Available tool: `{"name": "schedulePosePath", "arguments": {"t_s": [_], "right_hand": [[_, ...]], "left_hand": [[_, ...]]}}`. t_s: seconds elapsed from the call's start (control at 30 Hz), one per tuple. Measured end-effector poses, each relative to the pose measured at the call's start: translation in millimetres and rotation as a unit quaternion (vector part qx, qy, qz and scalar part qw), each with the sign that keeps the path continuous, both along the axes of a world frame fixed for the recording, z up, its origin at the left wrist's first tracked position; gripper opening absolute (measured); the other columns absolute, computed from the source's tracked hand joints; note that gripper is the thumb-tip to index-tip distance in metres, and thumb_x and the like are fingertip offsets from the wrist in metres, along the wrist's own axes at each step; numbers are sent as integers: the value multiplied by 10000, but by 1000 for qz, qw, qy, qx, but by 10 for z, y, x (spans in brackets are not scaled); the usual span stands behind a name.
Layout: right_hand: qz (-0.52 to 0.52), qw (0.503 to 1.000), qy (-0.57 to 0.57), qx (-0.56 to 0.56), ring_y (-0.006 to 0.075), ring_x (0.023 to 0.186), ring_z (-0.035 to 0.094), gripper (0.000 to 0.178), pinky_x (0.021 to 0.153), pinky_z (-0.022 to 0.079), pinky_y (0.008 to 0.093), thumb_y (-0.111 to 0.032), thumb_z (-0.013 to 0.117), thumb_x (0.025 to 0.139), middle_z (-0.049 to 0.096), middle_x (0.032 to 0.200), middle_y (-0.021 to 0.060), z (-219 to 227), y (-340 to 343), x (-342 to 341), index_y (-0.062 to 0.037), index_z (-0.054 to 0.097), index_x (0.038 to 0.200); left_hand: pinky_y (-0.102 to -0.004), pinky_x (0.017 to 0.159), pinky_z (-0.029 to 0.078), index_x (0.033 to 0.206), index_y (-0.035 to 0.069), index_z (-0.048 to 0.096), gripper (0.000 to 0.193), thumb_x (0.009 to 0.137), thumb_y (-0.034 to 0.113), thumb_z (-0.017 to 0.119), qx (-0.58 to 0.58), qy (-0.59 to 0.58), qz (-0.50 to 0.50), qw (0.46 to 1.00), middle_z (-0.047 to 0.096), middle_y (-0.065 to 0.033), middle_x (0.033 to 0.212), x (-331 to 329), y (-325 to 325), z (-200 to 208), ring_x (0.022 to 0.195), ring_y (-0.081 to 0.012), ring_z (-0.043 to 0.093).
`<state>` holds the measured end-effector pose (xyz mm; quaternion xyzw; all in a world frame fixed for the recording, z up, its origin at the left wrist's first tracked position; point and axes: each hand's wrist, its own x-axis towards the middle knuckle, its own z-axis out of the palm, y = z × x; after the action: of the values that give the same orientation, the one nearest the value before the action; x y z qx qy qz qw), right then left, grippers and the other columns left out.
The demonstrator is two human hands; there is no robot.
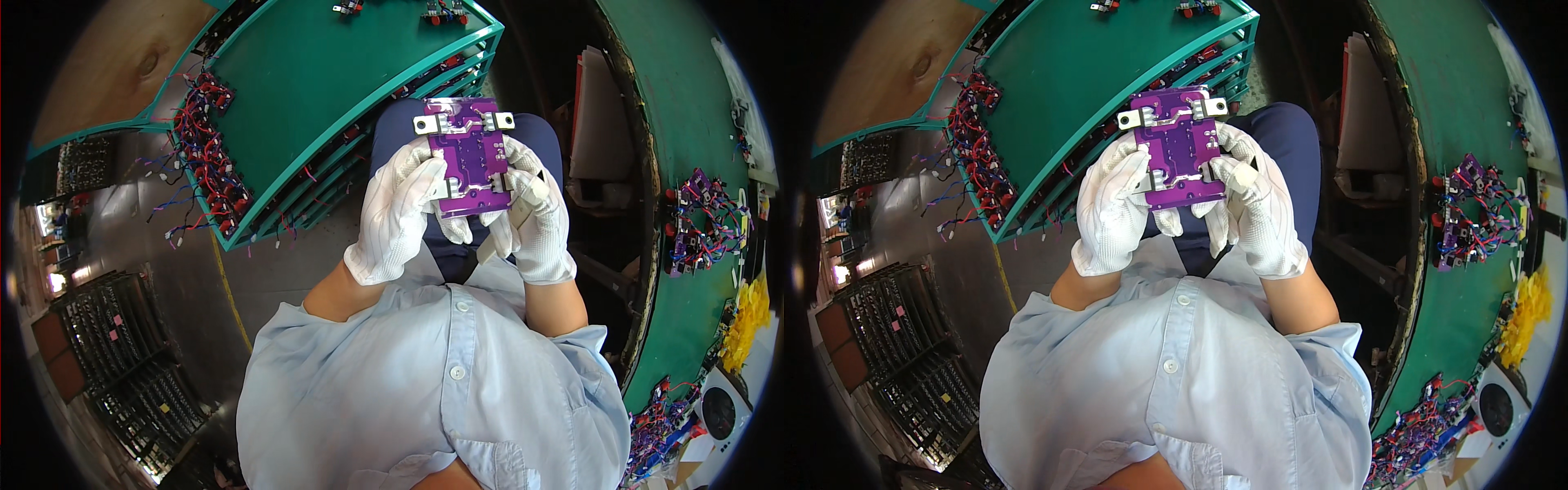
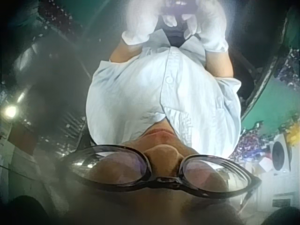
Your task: The person assembles multiple circuit boards by hand, connecting wires to various electronic components and connectors.
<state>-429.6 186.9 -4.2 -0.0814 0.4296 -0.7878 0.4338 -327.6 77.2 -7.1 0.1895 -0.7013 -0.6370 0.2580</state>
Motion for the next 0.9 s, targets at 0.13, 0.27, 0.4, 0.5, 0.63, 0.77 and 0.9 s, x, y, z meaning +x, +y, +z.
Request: {"name": "schedulePosePath", "arguments": {"t_s": [0.13, 0.27, 0.4, 0.5, 0.63, 0.77, 0.9], "right_hand": [[30, 998, 27, -39, 102, 462, 542, 429, 328, 369, 164, -170, 488, 805, 599, 830, 132, -137, 72, -15, 83, 413, 1143], [-65, 990, -123, -31, 133, 809, 593, 570, 450, 477, 178, -378, 502, 844, 544, 1058, 132, -93, -53, 119, 33, 376, 1218], [52, 983, -83, -156, 171, 629, 602, 694, 421, 495, 225, -549, 401, 841, 531, 1064, 150, -404, 64, 2, 4, 326, 1255], [43, 981, -118, -146, 187, 587, 594, 753, 427, 496, 230, -597, 403, 816, 543, 1041, 151, -438, 61, 7, 4, 316, 1262], [-35, 984, -158, -74, 168, 714, 602, 827, 547, 519, 223, -656, 421, 771, 558, 1011, 142, -343, -45, 68, 13, 334, 1251], [17, 986, -114, -117, 162, 708, 604, 859, 552, 520, 224, -678, 429, 748, 561, 1007, 142, -416, -61, 24, 22, 347, 1239], [60, 985, -95, -131, 170, 528, 588, 840, 382, 481, 244, -674, 420, 755, 572, 969, 155, -475, -85, -11, 25, 360, 1218]], "left_hand": [[-225, 728, 473, 1106, -83, 463, 292, 894, 116, 430, -48, 14, 0, 999, 580, -94, 943, 34, -22, -51, 836, -109, 572], [-239, 774, 463, 1145, -82, 435, 422, 929, 260, 314, 114, 57, -35, 991, 565, -120, 1004, 55, -75, -76, 899, -142, 569], [-267, 859, 437, 1194, -92, 376, 622, 941, 433, 160, 297, 88, -45, 950, 529, -162, 1093, 35, -41, -31, 997, -182, 548], [-305, 910, 420, 1209, -101, 341, 641, 935, 449, 159, 328, 120, -50, 936, 497, -173, 1133, 18, -45, -61, 1038, -202, 524], [-351, 905, 424, 1287, -52, 258, 559, 942, 388, 230, 358, 105, -29, 927, 477, -196, 1162, 53, -123, -184, 1015, -234, 531], [-351, 856, 456, 1318, -28, 131, 484, 927, 182, 325, -16, 100, -64, 993, 446, -228, 1173, 97, -156, -240, 993, -261, 536], [-278, 826, 452, 1233, -65, 311, 550, 936, 385, 203, 109, 24, -55, 992, 515, -163, 1107, 133, -191, -260, 947, -185, 560]]}}
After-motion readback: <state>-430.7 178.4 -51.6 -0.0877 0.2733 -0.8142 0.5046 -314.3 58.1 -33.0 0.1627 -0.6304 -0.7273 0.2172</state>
